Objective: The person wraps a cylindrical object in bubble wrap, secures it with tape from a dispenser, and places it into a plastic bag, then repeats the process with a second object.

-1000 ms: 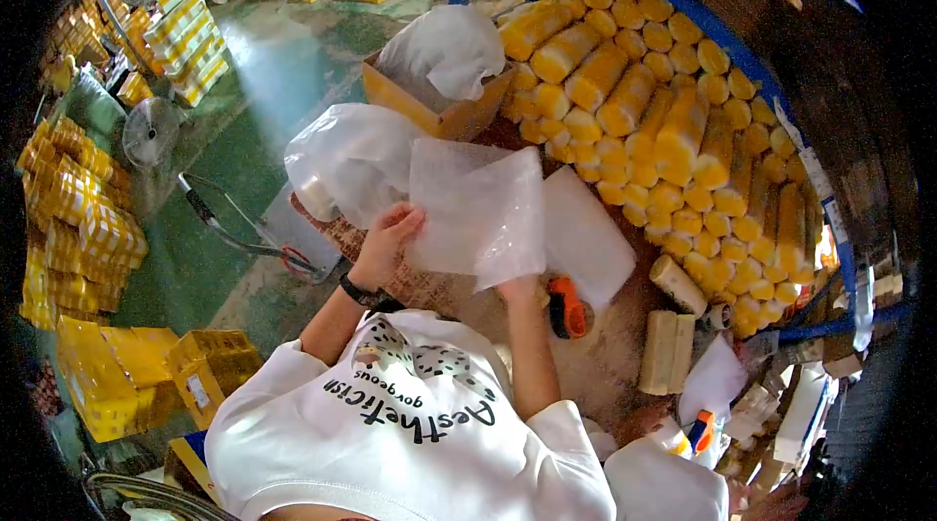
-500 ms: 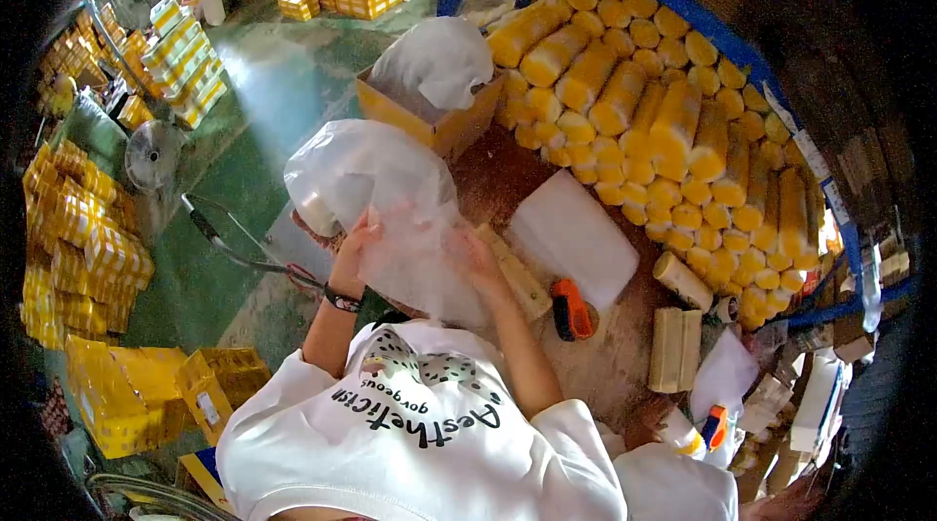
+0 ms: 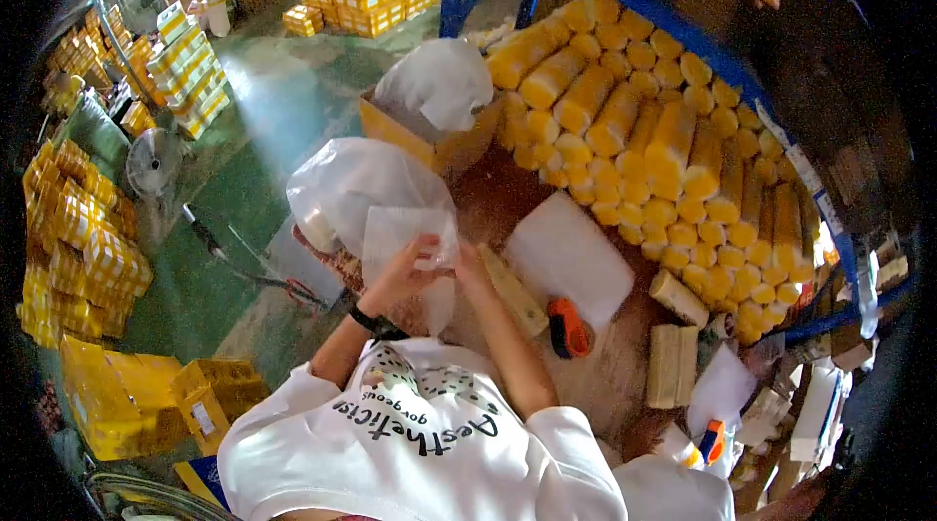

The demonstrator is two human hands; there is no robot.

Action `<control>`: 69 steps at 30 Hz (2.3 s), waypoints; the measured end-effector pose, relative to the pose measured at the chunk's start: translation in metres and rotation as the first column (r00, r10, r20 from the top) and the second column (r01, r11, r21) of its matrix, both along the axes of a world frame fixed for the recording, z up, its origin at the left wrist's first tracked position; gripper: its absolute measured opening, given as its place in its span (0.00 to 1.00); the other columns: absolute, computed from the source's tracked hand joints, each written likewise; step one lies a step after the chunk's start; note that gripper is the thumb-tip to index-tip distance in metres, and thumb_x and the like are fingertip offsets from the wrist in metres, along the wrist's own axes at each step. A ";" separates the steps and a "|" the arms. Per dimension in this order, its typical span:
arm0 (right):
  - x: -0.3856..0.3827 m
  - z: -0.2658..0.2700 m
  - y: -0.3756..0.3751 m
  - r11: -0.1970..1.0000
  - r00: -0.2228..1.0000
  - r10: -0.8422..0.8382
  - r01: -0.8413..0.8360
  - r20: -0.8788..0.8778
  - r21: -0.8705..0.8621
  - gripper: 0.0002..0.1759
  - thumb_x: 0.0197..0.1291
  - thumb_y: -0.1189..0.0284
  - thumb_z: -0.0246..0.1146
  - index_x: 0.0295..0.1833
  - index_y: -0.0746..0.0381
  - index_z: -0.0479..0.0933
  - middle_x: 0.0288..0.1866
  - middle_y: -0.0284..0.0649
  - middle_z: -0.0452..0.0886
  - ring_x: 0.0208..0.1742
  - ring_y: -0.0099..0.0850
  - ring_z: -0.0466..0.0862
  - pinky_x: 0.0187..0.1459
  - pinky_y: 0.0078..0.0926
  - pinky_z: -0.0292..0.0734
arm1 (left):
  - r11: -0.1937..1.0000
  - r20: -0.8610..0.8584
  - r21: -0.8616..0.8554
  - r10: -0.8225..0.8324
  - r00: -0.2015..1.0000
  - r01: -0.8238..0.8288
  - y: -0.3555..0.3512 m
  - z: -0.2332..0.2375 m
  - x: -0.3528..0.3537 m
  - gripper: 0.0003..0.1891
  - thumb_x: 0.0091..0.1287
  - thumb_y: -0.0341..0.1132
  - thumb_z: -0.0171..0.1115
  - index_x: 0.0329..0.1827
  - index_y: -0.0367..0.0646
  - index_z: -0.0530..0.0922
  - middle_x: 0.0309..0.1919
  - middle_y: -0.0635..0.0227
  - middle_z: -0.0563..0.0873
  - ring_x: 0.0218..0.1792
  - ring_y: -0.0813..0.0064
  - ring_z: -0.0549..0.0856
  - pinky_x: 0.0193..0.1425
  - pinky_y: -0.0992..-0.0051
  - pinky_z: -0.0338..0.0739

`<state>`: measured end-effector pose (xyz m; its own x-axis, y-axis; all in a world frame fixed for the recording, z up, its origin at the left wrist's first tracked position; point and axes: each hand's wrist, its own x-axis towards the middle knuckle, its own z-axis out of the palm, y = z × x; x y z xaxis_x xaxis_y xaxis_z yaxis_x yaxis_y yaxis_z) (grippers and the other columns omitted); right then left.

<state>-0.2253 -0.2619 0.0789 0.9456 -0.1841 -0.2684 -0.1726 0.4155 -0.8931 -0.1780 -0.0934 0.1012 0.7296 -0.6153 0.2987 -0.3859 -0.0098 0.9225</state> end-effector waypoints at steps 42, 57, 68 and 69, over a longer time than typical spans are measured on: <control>-0.138 0.096 -0.030 0.617 0.909 0.404 -0.353 0.102 0.703 0.41 0.53 0.38 0.59 0.50 0.69 0.69 0.39 0.46 0.73 0.35 0.38 0.77 0.36 0.32 0.78 | 0.849 0.389 0.428 0.135 0.911 -0.309 -0.042 0.054 -0.014 0.23 0.54 0.35 0.69 0.50 0.42 0.69 0.45 0.58 0.75 0.45 0.56 0.80 0.44 0.63 0.77; -0.149 0.081 -0.018 0.883 0.928 -0.042 0.208 -0.370 0.421 0.31 0.62 0.45 0.53 0.52 0.62 0.76 0.41 0.40 0.81 0.39 0.31 0.80 0.41 0.28 0.79 | 0.994 -0.459 -0.112 -0.038 0.887 -0.015 -0.046 -0.020 -0.027 0.15 0.65 0.33 0.61 0.52 0.38 0.72 0.42 0.60 0.82 0.42 0.72 0.82 0.43 0.71 0.78; -0.099 0.020 -0.053 0.892 0.903 -0.294 0.377 -0.313 0.250 0.26 0.67 0.52 0.51 0.57 0.62 0.72 0.51 0.36 0.78 0.49 0.31 0.78 0.51 0.27 0.74 | 0.931 -0.849 -0.314 -0.187 0.494 -0.186 -0.095 -0.001 -0.022 0.27 0.73 0.56 0.44 0.62 0.42 0.64 0.50 0.65 0.78 0.46 0.74 0.78 0.55 0.71 0.73; -0.094 0.011 -0.056 0.908 0.916 -0.293 0.356 -0.274 0.219 0.25 0.67 0.53 0.51 0.56 0.62 0.72 0.50 0.36 0.78 0.48 0.30 0.77 0.50 0.27 0.74 | 0.919 -0.845 -0.344 -0.213 0.491 -0.193 -0.098 -0.009 -0.026 0.27 0.73 0.57 0.43 0.60 0.43 0.67 0.49 0.65 0.78 0.46 0.73 0.79 0.54 0.70 0.73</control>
<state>-0.3193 -0.3177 0.0901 0.7511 -0.3640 -0.5507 -0.1750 0.6946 -0.6978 -0.2043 -0.1914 0.0920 0.7308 -0.6215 -0.2822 0.5957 0.3790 0.7081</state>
